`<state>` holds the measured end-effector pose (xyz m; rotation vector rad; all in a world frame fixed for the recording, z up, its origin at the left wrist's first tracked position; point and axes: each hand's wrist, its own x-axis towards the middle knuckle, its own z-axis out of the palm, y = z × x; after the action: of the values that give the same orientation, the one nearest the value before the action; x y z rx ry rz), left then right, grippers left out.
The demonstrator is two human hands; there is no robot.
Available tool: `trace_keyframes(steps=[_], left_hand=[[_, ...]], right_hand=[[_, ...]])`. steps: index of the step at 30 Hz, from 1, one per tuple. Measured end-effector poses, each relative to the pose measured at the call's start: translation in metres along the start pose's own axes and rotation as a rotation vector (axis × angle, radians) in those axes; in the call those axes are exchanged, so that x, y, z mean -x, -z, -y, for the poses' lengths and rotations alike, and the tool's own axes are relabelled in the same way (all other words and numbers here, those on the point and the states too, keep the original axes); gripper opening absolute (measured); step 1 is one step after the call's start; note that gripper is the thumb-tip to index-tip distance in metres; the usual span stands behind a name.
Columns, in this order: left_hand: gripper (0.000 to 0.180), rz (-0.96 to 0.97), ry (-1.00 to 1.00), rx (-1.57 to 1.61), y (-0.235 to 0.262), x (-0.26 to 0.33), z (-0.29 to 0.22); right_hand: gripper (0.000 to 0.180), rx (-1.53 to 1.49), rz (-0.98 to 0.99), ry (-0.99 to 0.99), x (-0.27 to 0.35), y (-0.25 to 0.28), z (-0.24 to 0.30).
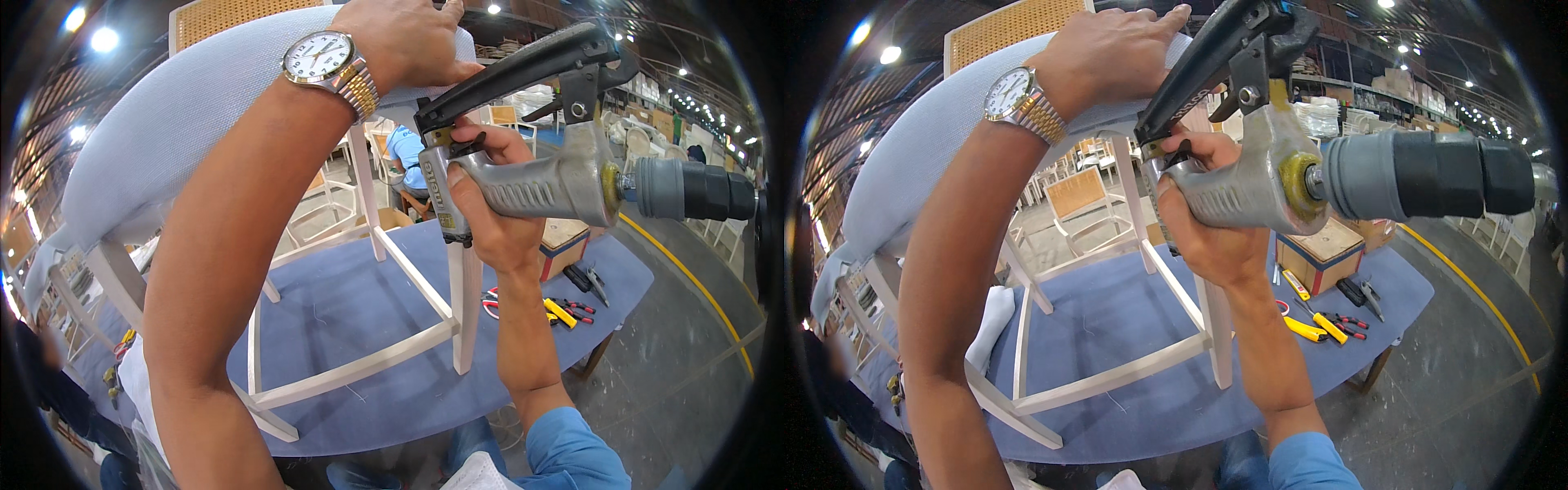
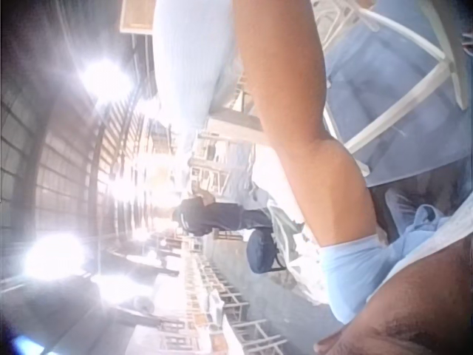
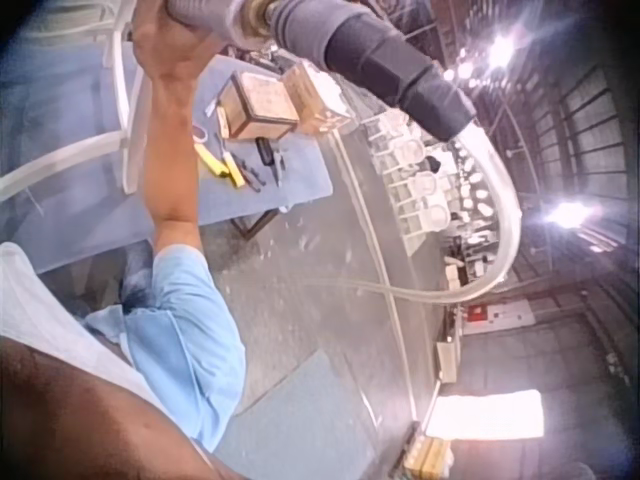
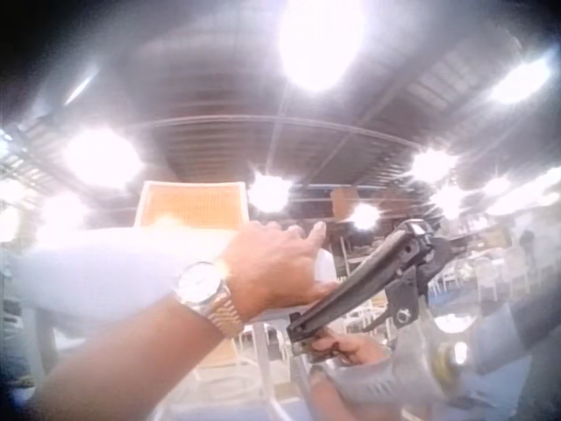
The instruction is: The person staples light blue fabric onto the backrest of a white wooden chair frame using a pneumatic staple gun. They repeatedly pull the fabric taut, staple it to the frame, and trim excess material with a utility knife.
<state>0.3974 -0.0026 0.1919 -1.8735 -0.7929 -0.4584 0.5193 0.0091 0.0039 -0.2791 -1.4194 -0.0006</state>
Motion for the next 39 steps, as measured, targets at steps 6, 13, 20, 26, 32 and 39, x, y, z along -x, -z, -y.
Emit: trace_keyframes(steps=[6, 13, 20, 26, 32, 39], left_hand=[[0.099, 0.250, 0.025, 0.049, 0.012, -0.008, 0.002], [0.098, 0.116, 0.029, 0.028, 0.005, -0.006, -0.007], [0.078, -0.299, -0.291, 0.060, -0.037, 0.016, -0.004], [0.068, -0.049, 0.040, 0.260, 0.029, -0.016, 0.068], [0.088, 0.231, 0.130, 0.157, -0.021, -0.011, 0.101], [0.103, -0.044, -0.107, 0.015, -0.014, 0.024, 0.051]], right_hand=[[0.032, -0.032, -0.099, 0.035, -0.001, -0.010, -0.004], [0.033, -0.078, -0.156, 0.141, -0.001, -0.013, -0.017], [0.037, 0.356, 0.120, 0.180, 0.023, 0.018, -0.004], [0.037, 0.195, 0.002, 0.167, 0.030, 0.024, 0.005], [0.036, 0.089, -0.032, 0.146, 0.022, 0.021, 0.007], [0.036, -0.039, -0.113, 0.139, 0.017, 0.001, -0.008]])
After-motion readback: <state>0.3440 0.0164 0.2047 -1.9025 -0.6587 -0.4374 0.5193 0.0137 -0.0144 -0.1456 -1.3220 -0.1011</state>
